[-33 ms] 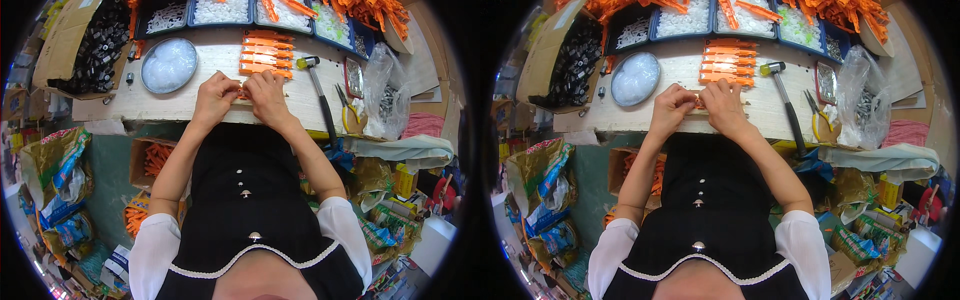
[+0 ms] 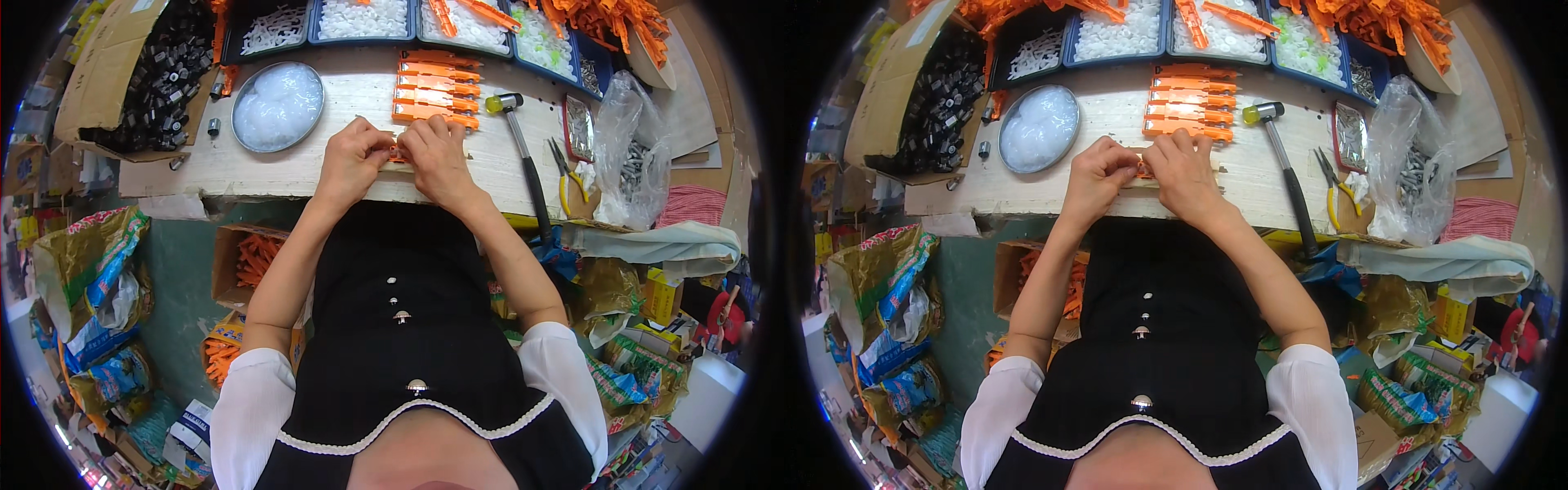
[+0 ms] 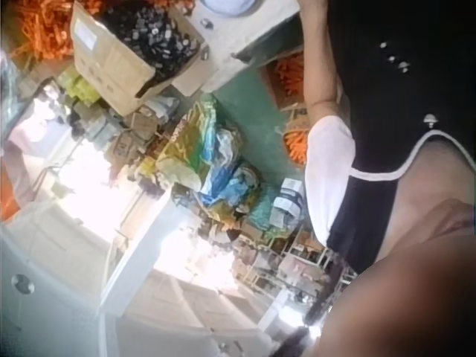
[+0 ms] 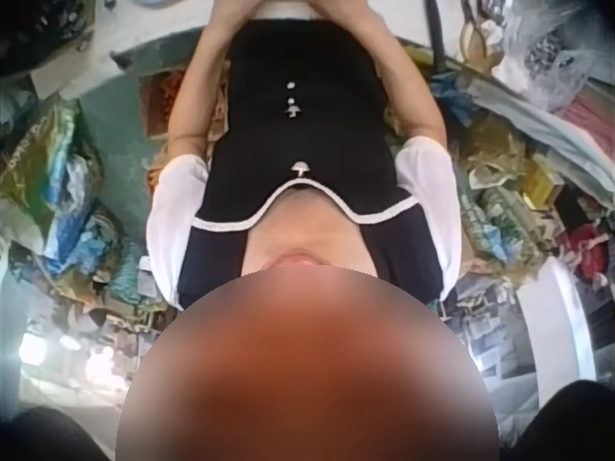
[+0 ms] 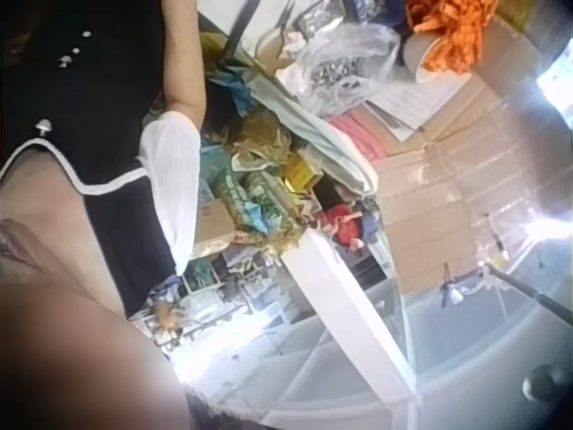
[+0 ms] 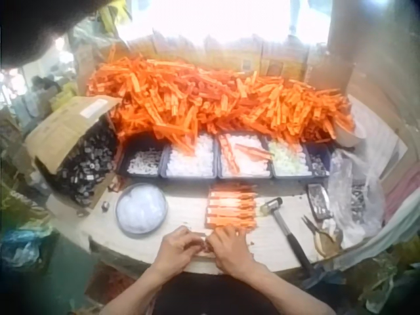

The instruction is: Assembling small orange plastic clips by inserting metal springs and pins at a workbench.

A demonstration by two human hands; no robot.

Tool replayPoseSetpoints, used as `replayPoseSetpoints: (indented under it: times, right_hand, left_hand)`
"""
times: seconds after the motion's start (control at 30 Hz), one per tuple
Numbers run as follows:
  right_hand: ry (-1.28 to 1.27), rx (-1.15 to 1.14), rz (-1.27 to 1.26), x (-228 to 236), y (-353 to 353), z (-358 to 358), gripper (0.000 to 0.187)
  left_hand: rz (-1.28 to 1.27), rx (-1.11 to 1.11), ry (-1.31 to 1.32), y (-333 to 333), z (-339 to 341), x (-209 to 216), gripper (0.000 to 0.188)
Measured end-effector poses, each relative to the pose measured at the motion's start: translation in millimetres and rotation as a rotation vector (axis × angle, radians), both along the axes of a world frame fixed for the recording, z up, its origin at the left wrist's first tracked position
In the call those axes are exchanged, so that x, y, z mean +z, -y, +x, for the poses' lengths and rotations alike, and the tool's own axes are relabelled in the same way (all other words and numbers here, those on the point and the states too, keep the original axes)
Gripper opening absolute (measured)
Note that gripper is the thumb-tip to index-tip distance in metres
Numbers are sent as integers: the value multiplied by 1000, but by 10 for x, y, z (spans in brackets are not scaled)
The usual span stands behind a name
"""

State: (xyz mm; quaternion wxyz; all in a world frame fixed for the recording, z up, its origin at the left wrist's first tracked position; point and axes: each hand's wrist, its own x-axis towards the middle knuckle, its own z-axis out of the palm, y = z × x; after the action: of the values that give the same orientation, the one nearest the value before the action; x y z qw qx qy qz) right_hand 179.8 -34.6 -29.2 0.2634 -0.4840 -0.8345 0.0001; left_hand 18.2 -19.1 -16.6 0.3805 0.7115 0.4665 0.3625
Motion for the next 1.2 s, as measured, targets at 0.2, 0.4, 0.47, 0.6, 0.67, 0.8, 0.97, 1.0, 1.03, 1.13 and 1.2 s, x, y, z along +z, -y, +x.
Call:
replayPoseSetpoints:
  times: [0.2,0.4,0.47,0.6,0.67,0.8,0.97,1.0,1.03,1.13,1.2]
  right_hand:
    - [-44,40,-52,127,-24,96,21]
    - [-226,-140,36,315,-50,708,11]
    - [-202,-252,18,346,-33,1115,7]
    - [-132,-465,91,338,45,1936,5]
    - [-2,-603,43,283,118,2233,6]
    - [16,-649,-14,177,175,2422,7]
    - [6,-672,-26,107,191,2549,10]
    - [20,-679,-32,46,196,2582,9]
    - [34,-692,-41,29,219,2591,8]
    - [54,-726,-70,83,198,2579,11]
    - [59,-743,-86,63,183,2591,13]
  left_hand:
    - [-30,-69,-155,-122,24,44,12]
    - [14,-159,-435,-283,114,172,15]
    - [34,-196,-458,-311,115,227,16]
    - [-202,-354,-498,-510,200,473,18]
    - [-231,-445,-421,-760,423,599,18]
    - [254,-334,-538,-1411,1049,622,15]
    - [405,-209,-826,-1891,1594,519,13]
    - [409,-217,-826,-1935,1634,449,13]
    - [454,-205,-809,-1950,1673,389,13]
    - [406,-230,-847,-2040,1711,356,15]
    - [427,-223,-891,-2051,1691,413,15]
